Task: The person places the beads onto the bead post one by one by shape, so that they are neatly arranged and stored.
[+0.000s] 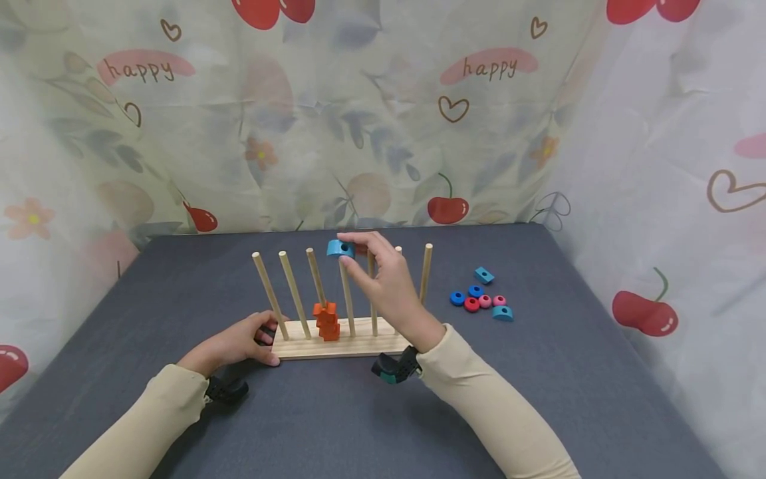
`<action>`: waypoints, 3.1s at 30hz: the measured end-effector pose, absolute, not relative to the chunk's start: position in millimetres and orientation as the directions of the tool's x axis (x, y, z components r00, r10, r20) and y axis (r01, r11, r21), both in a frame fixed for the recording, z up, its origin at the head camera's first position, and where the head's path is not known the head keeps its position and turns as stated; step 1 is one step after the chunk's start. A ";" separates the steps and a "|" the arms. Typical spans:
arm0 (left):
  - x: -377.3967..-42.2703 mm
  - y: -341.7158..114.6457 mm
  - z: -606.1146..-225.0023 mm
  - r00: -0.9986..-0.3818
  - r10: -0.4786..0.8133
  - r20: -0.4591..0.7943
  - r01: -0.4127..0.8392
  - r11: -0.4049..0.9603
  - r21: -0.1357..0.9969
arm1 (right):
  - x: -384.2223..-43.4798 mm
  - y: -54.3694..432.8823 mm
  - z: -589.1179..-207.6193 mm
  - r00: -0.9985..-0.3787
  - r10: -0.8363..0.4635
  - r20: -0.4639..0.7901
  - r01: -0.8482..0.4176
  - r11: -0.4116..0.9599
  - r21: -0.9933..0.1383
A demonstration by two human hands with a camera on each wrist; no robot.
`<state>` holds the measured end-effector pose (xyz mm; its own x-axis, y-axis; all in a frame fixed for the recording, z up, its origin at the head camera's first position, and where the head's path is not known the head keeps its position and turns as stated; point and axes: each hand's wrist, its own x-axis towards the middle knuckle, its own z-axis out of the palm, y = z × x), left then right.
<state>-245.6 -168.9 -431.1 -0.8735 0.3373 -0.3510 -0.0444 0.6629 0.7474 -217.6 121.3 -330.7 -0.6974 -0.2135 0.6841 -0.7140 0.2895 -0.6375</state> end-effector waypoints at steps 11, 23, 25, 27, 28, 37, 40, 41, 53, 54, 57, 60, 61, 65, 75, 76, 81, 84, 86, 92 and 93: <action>-246.5 -169.3 -433.3 -0.876 0.338 -0.344 -0.038 0.663 0.747 | -219.8 121.1 -330.5 -0.743 -0.220 0.632 -0.667 0.330 -0.668; -244.7 -167.9 -431.4 -0.879 0.327 -0.348 -0.042 0.672 0.739 | -218.6 121.4 -331.1 -0.806 -0.263 0.530 -0.591 0.359 -0.722; -244.6 -167.7 -431.3 -0.879 0.328 -0.345 -0.039 0.673 0.739 | -218.4 121.5 -333.3 -0.816 -0.253 0.519 -0.578 0.350 -0.738; -244.5 -167.6 -431.2 -0.880 0.328 -0.343 -0.038 0.672 0.740 | -218.4 121.4 -336.4 -0.827 -0.239 0.509 -0.562 0.335 -0.756; -244.4 -167.5 -431.3 -0.880 0.329 -0.342 -0.037 0.671 0.741 | -218.4 121.5 -338.3 -0.831 -0.232 0.506 -0.556 0.329 -0.763; -244.4 -168.1 -431.7 -0.880 0.339 -0.333 -0.025 0.667 0.745 | -215.9 120.3 -358.8 -0.878 -0.210 0.430 -0.473 0.248 -0.846; -244.2 -168.4 -431.0 -0.879 0.341 -0.332 -0.023 0.665 0.746 | -213.5 119.4 -366.5 -0.896 -0.203 0.395 -0.437 0.251 -0.864; -244.2 -168.5 -430.7 -0.879 0.342 -0.332 -0.022 0.667 0.745 | -212.8 119.2 -369.4 -0.901 -0.202 0.384 -0.427 0.255 -0.867; -243.8 -168.8 -429.6 -0.879 0.340 -0.335 -0.022 0.671 0.741 | -211.8 119.8 -413.1 -0.956 -0.203 0.212 -0.269 0.314 -0.911; -243.7 -168.7 -429.7 -0.879 0.341 -0.334 -0.022 0.670 0.742 | -211.8 119.9 -416.4 -0.959 -0.203 0.197 -0.254 0.317 -0.914; -243.9 -168.4 -430.2 -0.878 0.342 -0.334 -0.022 0.669 0.743 | -211.7 120.4 -425.0 -0.967 -0.202 0.158 -0.219 0.328 -0.919; -243.7 -168.2 -430.6 -0.879 0.341 -0.334 -0.024 0.668 0.743 | -211.1 121.1 -432.4 -0.970 -0.208 0.127 -0.194 0.339 -0.921; -243.6 -168.1 -430.8 -0.879 0.341 -0.333 -0.023 0.668 0.744 | -211.2 121.4 -434.7 -0.970 -0.212 0.123 -0.191 0.341 -0.920; -243.2 -168.0 -431.0 -0.880 0.341 -0.330 -0.021 0.666 0.746 | -212.6 122.4 -442.4 -0.966 -0.231 0.113 -0.190 0.349 -0.918; -242.5 -167.3 -428.4 -0.879 0.330 -0.344 -0.036 0.674 0.738 | -215.4 120.4 -447.6 -0.967 -0.232 0.107 -0.189 0.368 -0.910; -242.3 -167.4 -428.4 -0.880 0.331 -0.341 -0.033 0.673 0.739 | -215.4 120.1 -447.6 -0.967 -0.230 0.109 -0.191 0.370 -0.909; -242.0 -167.7 -429.2 -0.882 0.334 -0.333 -0.025 0.671 0.741 | -215.1 119.1 -447.0 -0.966 -0.226 0.127 -0.205 0.363 -0.909; -242.3 -167.7 -429.5 -0.881 0.330 -0.338 -0.031 0.674 0.738 | -215.1 118.6 -446.3 -0.965 -0.226 0.131 -0.207 0.355 -0.912; -242.6 -167.6 -429.5 -0.881 0.328 -0.341 -0.034 0.675 0.737 | -215.0 118.1 -445.6 -0.967 -0.221 0.130 -0.204 0.354 -0.913; -243.0 -167.3 -430.1 -0.882 0.326 -0.341 -0.037 0.673 0.739 | -214.0 116.6 -444.6 -0.970 -0.207 0.124 -0.196 0.372 -0.908; -243.0 -167.2 -430.7 -0.883 0.324 -0.340 -0.036 0.674 0.738 | -213.7 116.6 -444.7 -0.971 -0.207 0.119 -0.192 0.376 -0.906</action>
<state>-243.0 -167.2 -430.7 -0.8829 0.3244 -0.3395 -0.0362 0.6737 0.7381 -213.7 116.6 -444.7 -0.9710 -0.2070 0.1194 -0.1917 0.3764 -0.9064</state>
